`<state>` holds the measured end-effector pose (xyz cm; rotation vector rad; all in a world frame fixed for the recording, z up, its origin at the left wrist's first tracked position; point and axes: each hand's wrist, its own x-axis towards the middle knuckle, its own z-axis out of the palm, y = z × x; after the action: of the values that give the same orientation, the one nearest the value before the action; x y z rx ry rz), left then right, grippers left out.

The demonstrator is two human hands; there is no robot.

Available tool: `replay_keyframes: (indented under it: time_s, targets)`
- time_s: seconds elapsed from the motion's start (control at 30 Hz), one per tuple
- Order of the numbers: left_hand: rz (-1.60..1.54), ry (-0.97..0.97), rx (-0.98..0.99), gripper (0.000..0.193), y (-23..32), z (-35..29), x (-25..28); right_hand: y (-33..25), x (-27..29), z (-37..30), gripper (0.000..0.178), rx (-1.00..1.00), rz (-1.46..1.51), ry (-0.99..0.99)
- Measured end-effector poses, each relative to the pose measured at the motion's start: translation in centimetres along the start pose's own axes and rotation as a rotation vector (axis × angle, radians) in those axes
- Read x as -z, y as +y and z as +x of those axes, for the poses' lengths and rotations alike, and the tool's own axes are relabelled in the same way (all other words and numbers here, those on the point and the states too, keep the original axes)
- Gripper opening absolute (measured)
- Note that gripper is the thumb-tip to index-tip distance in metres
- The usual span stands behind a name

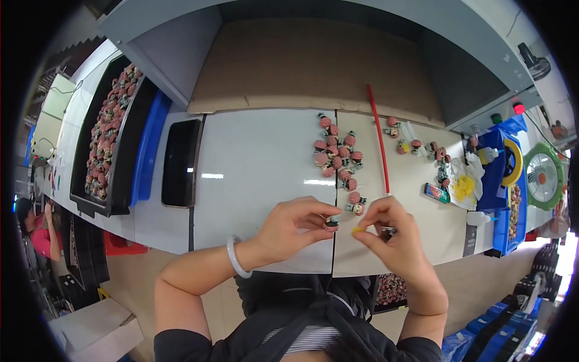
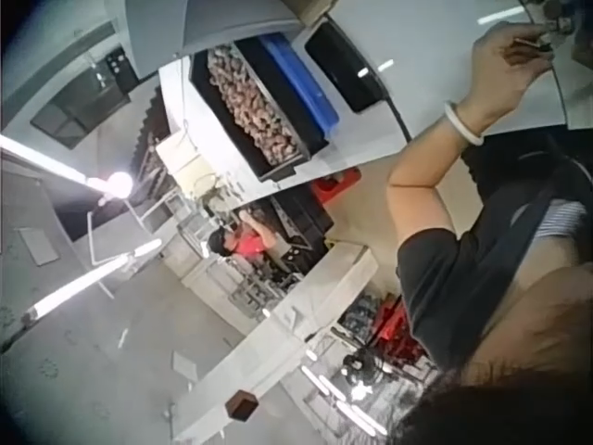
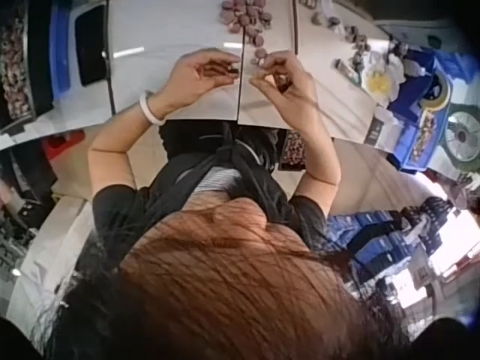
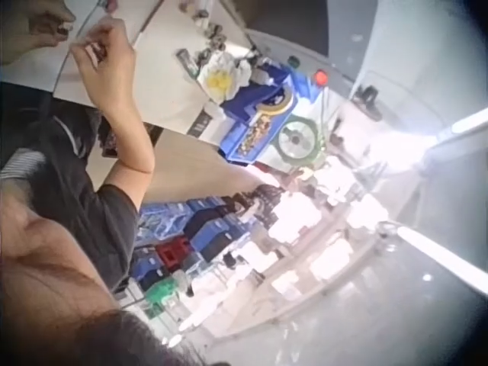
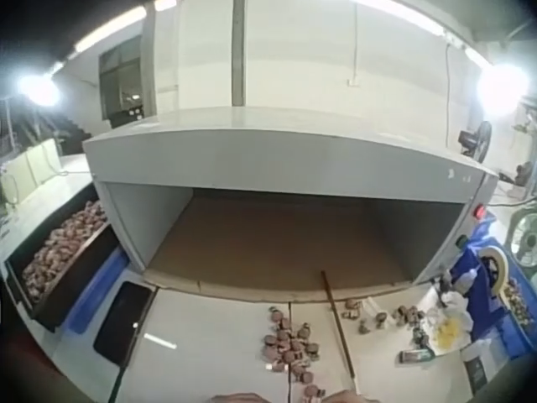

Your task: Assembling small toy figurines by attaching parts and cleaning them with a brush at a factory workbench.

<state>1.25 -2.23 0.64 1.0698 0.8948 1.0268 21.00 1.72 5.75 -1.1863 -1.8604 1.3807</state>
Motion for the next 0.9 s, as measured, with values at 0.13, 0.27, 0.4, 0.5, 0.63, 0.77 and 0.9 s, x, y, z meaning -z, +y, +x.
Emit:
replay_keyframes:
  time_s: [0.13,0.27,0.4,0.5,0.63,0.77,0.9]
  targets:
    - [0.156,0.008,-0.032,0.032,0.8,-0.1,-0.1,0.5,-1.7,1.0,0.027,0.052,-0.02,-0.085]
    - [0.492,0.01,-0.21,0.028,1.5,-0.6,-0.2,1.2,-1.8,1.3,0.029,0.039,-0.059,-0.103]
    - [0.133,-0.042,-0.083,0.029,1.8,-0.7,-0.2,0.6,-1.2,1.7,0.034,-0.131,-0.059,-0.136]
    - [-0.346,-0.254,0.25,0.034,1.4,-0.8,0.3,1.5,-2.1,1.2,0.033,0.038,0.325,-0.097]
    - [-0.448,-0.354,0.26,0.041,1.4,-0.2,0.6,2.9,-2.6,1.0,0.029,0.513,0.216,-0.101]
    - [-0.514,-0.404,0.342,0.043,1.7,-0.4,0.9,0.9,-1.6,0.7,0.019,0.375,0.136,-0.289]
    - [-0.404,-0.478,0.406,0.046,1.9,-0.1,0.7,0.3,-0.5,-0.2,0.019,0.386,-0.07,-0.293]
